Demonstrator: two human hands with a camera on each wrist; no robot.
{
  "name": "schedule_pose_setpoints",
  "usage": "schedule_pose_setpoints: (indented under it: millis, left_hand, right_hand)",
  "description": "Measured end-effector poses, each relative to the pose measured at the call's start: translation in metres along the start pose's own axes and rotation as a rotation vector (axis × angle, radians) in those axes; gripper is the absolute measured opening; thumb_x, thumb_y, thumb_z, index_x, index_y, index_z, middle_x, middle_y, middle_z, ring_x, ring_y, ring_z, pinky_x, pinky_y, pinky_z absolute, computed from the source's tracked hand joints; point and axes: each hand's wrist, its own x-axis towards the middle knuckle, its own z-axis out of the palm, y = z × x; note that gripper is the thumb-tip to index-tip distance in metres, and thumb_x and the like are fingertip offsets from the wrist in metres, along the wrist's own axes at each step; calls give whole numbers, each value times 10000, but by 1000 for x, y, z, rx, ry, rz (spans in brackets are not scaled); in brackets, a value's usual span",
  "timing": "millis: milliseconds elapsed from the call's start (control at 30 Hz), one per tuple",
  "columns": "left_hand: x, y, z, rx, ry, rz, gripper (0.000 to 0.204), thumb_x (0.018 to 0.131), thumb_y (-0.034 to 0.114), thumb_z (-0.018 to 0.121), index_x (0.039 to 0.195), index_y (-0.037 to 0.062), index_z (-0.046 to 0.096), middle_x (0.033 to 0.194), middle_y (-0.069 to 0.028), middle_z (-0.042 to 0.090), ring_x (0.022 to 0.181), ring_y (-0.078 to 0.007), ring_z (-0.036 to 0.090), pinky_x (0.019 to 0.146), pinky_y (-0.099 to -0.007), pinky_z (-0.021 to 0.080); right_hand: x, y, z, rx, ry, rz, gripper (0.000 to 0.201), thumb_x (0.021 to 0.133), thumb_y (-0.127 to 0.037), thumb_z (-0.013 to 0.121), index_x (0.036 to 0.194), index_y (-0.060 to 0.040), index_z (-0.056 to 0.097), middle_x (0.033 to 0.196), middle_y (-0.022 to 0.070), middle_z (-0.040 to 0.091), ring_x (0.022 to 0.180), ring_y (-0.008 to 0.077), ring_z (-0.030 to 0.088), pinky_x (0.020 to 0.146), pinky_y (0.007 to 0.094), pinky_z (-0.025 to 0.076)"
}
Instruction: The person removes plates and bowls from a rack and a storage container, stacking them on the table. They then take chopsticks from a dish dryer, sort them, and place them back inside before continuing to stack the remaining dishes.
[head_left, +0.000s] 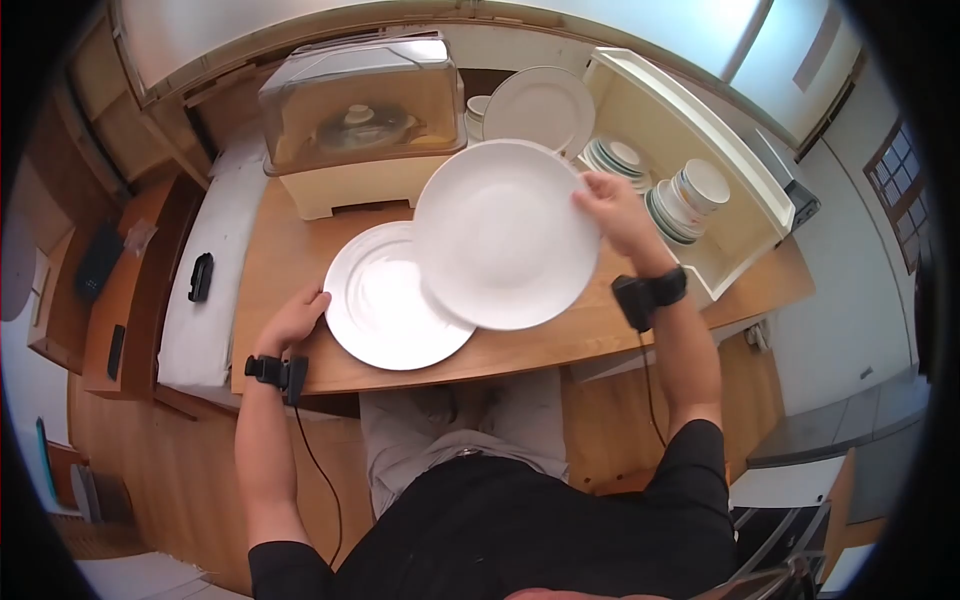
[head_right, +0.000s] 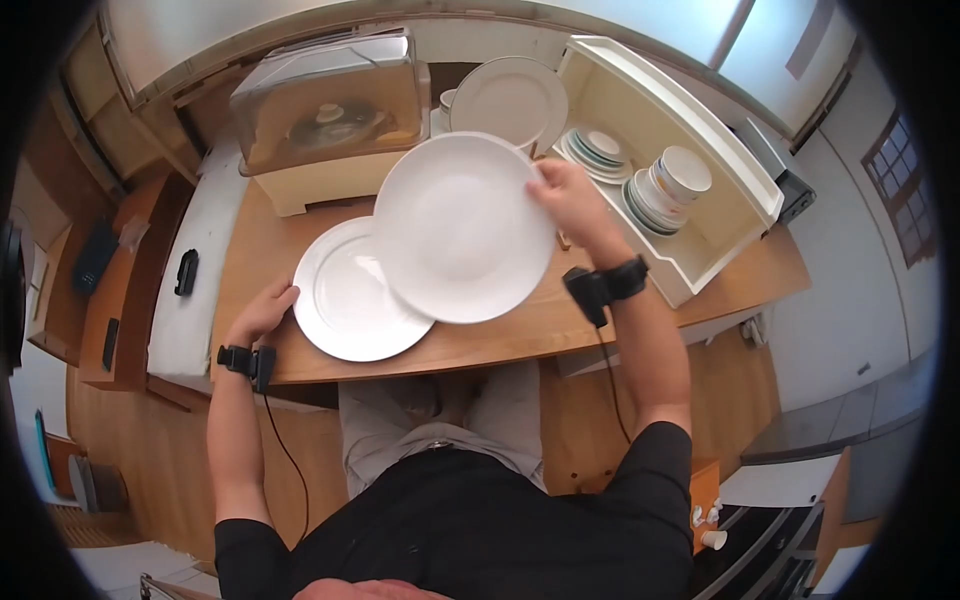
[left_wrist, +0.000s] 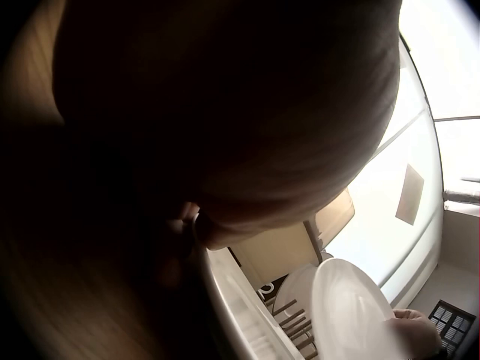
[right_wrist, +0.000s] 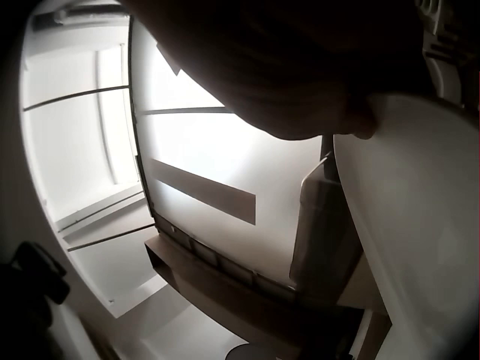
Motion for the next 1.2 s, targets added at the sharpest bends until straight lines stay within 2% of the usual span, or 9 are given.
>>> schedule_pose_setpoints:
  millis: [100,200,300,433,467,667,900,1000,1200]
  left_hand:
    - [8,-16,1,89,71,41,383,1021,188,442,1318,-38,526,1166,-80,637,1037,-153,566,956,-314,449]
    - [4,0,-1,45,-40,-26,415,1035,199,439,1371,-39,489,1261,-95,604,1144,-161,540,1029,-309,407]
    - [-1,6,8,-78,60,84,316,1023,211,478,1206,-20,590,1023,-71,650,925,-136,576,879,-296,473]
    - [4,-10,-15,-265,256,-91,256,1015,283,536,995,43,624,774,-18,612,737,-111,582,710,-252,490]
    - [1,-16,-22,-238,309,-91,272,1013,299,545,990,39,624,797,-29,625,739,-115,593,695,-259,501]
    - [-28,-18,-44,-168,176,-76,247,1028,283,536,1089,47,573,923,-21,642,851,-99,591,789,-235,480]
    - [-18,-27,-50,-84,91,-53,252,1019,283,550,1113,49,562,938,-25,652,895,-83,578,805,-212,446]
    - [-22,-21,-62,-247,188,-126,250,1009,279,562,1059,37,596,901,-36,664,854,-95,598,782,-243,476]
    - [-14,-72,-137,89,738,-9,242,929,221,633,982,-15,646,829,-90,690,726,-157,645,687,-292,526]
  right_hand:
    - [7,-41,-44,-105,137,-182,206,952,-52,596,1123,31,676,926,49,719,795,81,635,721,253,521]
    - [19,-83,-78,-375,322,-235,203,945,-87,612,1123,-8,673,894,86,727,763,107,642,708,271,504]
    - [45,-91,-102,-631,376,-427,236,973,-128,614,1140,38,631,891,25,694,804,61,610,711,235,491]
    - [73,-66,-112,-817,412,-679,233,942,-137,578,1114,-3,663,1004,239,688,889,343,692,793,391,525]
    - [83,-52,-119,-876,374,-698,225,944,-106,554,1113,0,659,998,242,688,931,355,686,818,403,528]
    - [98,-34,-98,-957,167,-662,195,944,-34,555,1106,21,647,1035,203,689,960,353,676,839,383,526]
    - [122,5,-92,-829,166,-636,177,953,-69,583,1091,31,632,990,203,691,937,335,681,825,372,517]
    - [128,3,-92,-811,147,-572,177,961,-81,582,1093,29,624,965,203,691,926,333,683,813,364,513]
    - [144,0,-82,-758,174,-407,180,957,-89,582,1111,3,597,956,232,670,927,378,665,805,372,505]
